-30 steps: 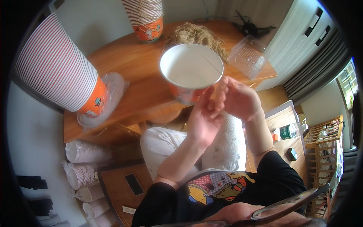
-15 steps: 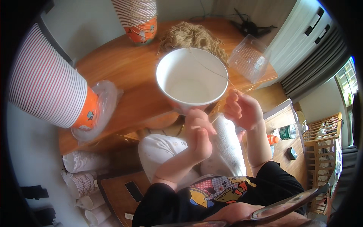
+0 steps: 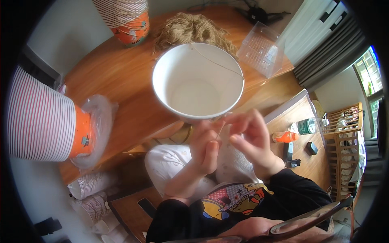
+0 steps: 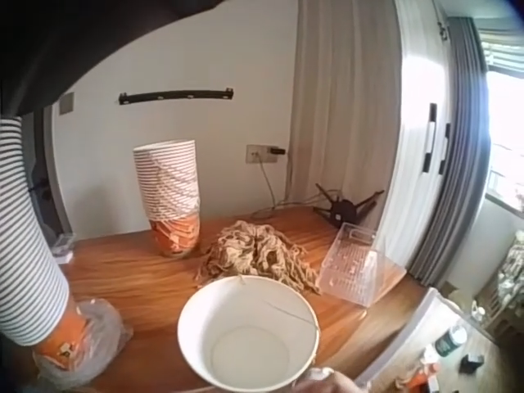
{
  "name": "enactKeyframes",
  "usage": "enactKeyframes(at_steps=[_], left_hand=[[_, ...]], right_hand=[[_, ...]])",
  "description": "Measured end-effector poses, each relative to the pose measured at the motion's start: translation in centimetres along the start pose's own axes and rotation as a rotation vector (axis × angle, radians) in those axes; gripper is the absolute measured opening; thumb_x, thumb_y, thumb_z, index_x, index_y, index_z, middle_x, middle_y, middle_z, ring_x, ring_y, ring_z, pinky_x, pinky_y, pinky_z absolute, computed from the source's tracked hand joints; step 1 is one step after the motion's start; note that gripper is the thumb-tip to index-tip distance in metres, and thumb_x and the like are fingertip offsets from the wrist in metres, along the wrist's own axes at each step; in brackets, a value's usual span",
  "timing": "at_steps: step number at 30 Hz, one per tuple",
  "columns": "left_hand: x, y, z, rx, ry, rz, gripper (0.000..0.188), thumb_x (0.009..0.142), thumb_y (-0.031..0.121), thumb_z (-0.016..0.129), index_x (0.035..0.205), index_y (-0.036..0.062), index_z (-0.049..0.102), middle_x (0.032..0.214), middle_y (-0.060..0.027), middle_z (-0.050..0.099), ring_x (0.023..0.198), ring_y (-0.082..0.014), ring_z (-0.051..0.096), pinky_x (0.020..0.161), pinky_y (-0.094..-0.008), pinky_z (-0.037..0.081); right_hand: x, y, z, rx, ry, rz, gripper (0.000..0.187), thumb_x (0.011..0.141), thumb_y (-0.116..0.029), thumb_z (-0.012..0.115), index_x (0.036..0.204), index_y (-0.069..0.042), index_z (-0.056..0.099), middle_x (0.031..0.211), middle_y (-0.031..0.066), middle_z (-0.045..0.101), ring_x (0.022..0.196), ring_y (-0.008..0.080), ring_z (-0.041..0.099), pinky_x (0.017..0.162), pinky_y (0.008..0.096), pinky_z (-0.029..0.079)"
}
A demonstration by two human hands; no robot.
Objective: Tying thin wire or string handles to paper buckets.
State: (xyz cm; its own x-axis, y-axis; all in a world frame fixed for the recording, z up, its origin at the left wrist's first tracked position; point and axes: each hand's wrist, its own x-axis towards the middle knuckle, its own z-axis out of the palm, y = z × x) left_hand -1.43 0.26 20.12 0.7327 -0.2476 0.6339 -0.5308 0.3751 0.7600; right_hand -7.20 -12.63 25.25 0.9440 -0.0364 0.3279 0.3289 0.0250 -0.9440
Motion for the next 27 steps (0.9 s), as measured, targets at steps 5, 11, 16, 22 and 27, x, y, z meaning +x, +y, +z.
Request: enactKeyframes(at_steps=[5,11,16,22,27], left_hand=[[0.3,0.6,-0.2,0.034,-0.019,0.052,0.040,0.093,0.029,0.041,0.061,0.0054,0.042,0.071,-0.0063,0.043,0.066,-0.0165,0.042,0.061,-0.0290,0.031],[0.1,0.5,-0.8,0.096,-0.107,0.022,0.036,0.093,0.031,0.042,0.076,0.0013,0.053,0.074,-0.0048,0.048,0.068,-0.0141,0.045,0.061,-0.0275,0.035],[-0.6,1.3,-1.3,-0.234,-0.166,-0.256,0.037,0.098,0.034,0.047,0.104,-0.0020,0.054,0.082,-0.0012,0.052,0.070,-0.0070,0.045,0.061,-0.0212,0.036],[-0.9,1.3,-1.5,-0.237,-0.181,-0.237,0.025,0.098,0.020,0.047,0.105,-0.0020,0.054,0.084,-0.0026,0.054,0.070,-0.0069,0.047,0.062,-0.0213,0.038],[-0.1,1.9,-1.9,-0.173,-0.129,-0.250,0.010,0.089,0.004,0.049,0.092,0.0004,0.059,0.076,-0.0070,0.056,0.065,-0.0139,0.053,0.062,-0.0243,0.041]], right_hand=[[1.2,1.0,0.3,0.307,-0.001,0.003,0.026,0.090,0.002,0.057,0.086,-0.007,0.033,0.112,0.0266,0.060,0.096,0.0198,0.063,0.080,0.0282,0.052],[1.2,0.9,0.7,0.375,0.022,-0.017,0.035,0.085,0.008,0.061,0.082,-0.008,0.030,0.093,0.0227,0.068,0.085,0.0181,0.067,0.072,0.0269,0.055],[1.3,0.2,-0.2,0.176,-0.044,-0.109,0.041,0.081,0.009,0.067,0.077,-0.009,0.030,0.090,0.0232,0.068,0.084,0.0186,0.068,0.071,0.0260,0.055],[1.6,0.0,0.0,0.287,0.019,-0.066,0.050,0.074,0.007,0.075,0.076,-0.010,0.028,0.078,0.0187,0.068,0.080,0.0176,0.068,0.062,0.0218,0.052],[1.6,-0.3,-0.3,-0.294,0.052,-0.279,0.052,0.073,-0.001,0.080,0.073,-0.012,0.029,0.074,0.0150,0.069,0.064,0.0070,0.061,0.050,0.0152,0.037]])
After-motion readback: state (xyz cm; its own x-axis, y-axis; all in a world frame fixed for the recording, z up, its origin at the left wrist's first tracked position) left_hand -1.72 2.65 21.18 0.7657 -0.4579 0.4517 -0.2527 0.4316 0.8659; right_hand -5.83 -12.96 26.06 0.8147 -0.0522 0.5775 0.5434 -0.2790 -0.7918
